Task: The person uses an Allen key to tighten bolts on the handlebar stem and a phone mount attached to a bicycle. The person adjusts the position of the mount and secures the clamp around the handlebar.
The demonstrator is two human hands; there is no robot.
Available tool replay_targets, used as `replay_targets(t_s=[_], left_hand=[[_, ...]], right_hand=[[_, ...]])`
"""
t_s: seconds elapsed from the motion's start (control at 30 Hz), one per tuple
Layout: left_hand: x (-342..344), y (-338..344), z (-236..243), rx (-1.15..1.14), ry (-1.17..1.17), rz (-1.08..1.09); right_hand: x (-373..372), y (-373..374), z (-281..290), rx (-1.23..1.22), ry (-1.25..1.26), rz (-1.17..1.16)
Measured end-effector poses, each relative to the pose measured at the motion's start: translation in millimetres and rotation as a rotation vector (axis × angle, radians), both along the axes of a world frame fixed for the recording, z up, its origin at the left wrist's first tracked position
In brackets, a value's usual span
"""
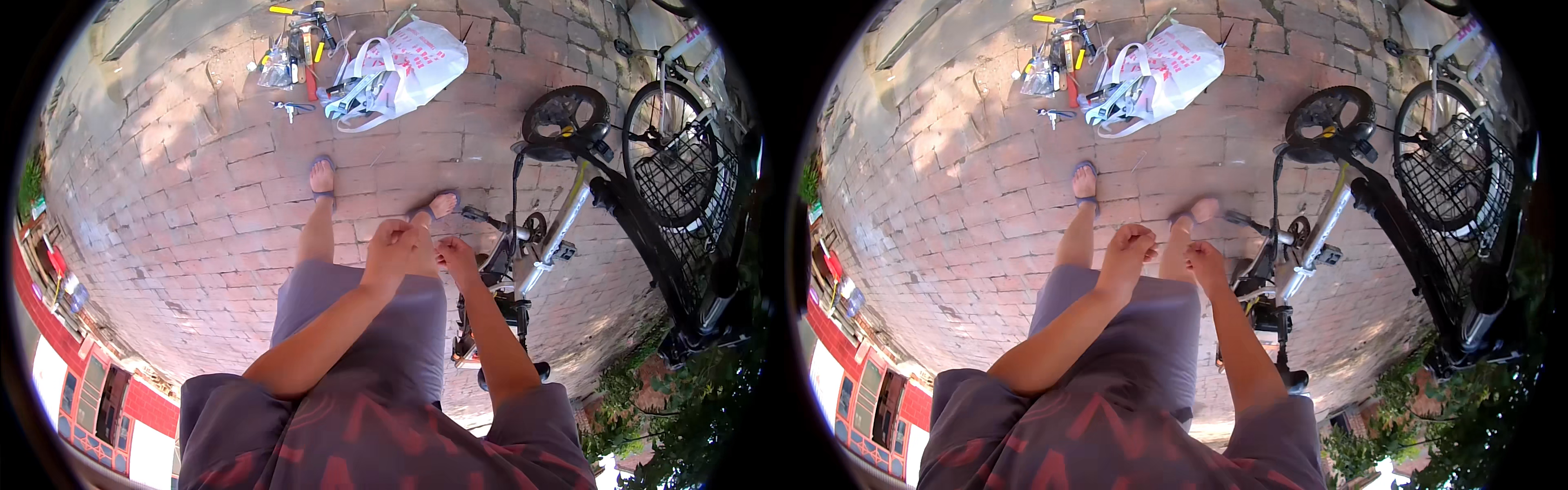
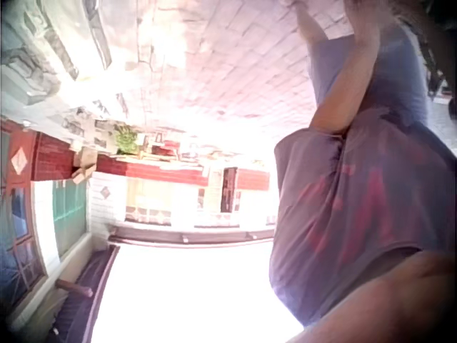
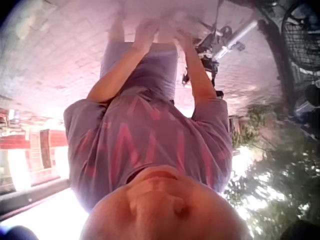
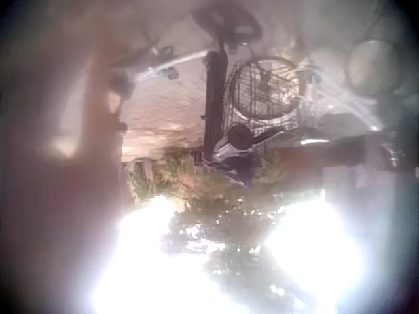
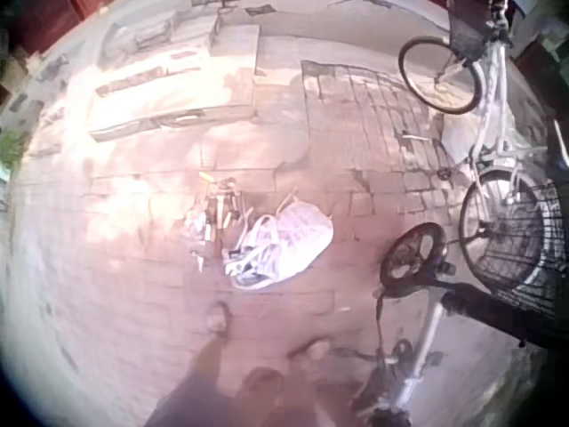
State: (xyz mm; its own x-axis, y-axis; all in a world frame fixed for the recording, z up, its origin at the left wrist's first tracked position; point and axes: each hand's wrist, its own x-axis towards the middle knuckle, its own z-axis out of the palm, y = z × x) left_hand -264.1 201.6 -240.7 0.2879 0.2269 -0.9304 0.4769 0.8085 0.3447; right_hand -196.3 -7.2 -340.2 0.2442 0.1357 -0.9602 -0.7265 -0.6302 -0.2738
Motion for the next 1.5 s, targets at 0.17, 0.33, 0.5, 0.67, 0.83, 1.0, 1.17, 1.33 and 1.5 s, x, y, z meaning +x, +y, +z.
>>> replay_targets(t_s=[0.17,0.33,0.5,0.67,0.83,1.0,1.17,1.33,1.5], left_hand=[[-80,57,-135,0.128,0.136,0.238],[-105,34,-177,0.182,0.133,-0.385],[-99,39,-160,0.124,-0.156,-1.122],[-90,57,-165,0.097,-0.155,-1.134],[-88,53,-165,0.034,-0.176,-1.157],[-95,35,-166,-0.014,-0.199,-1.231],[-103,-26,-143,-0.436,-0.296,-1.461],[-123,-114,-148,-0.714,-0.168,-1.294],[-153,-195,-186,-0.577,-0.304,-1.621]], right_hand=[[-33,75,-208,-0.025,0.073,-0.049],[-47,106,-391,-0.17,-0.211,0.143],[-65,113,-504,-0.233,-0.149,0.141],[-95,120,-535,-0.406,-0.471,0.383],[-100,126,-520,-0.418,-0.648,0.708],[-87,149,-485,-0.501,-0.559,0.574],[-34,119,-417,-0.127,-0.143,-0.118],[27,10,-324,-0.176,-0.021,-0.124],[44,-67,-245,-0.366,0.039,-0.149]])
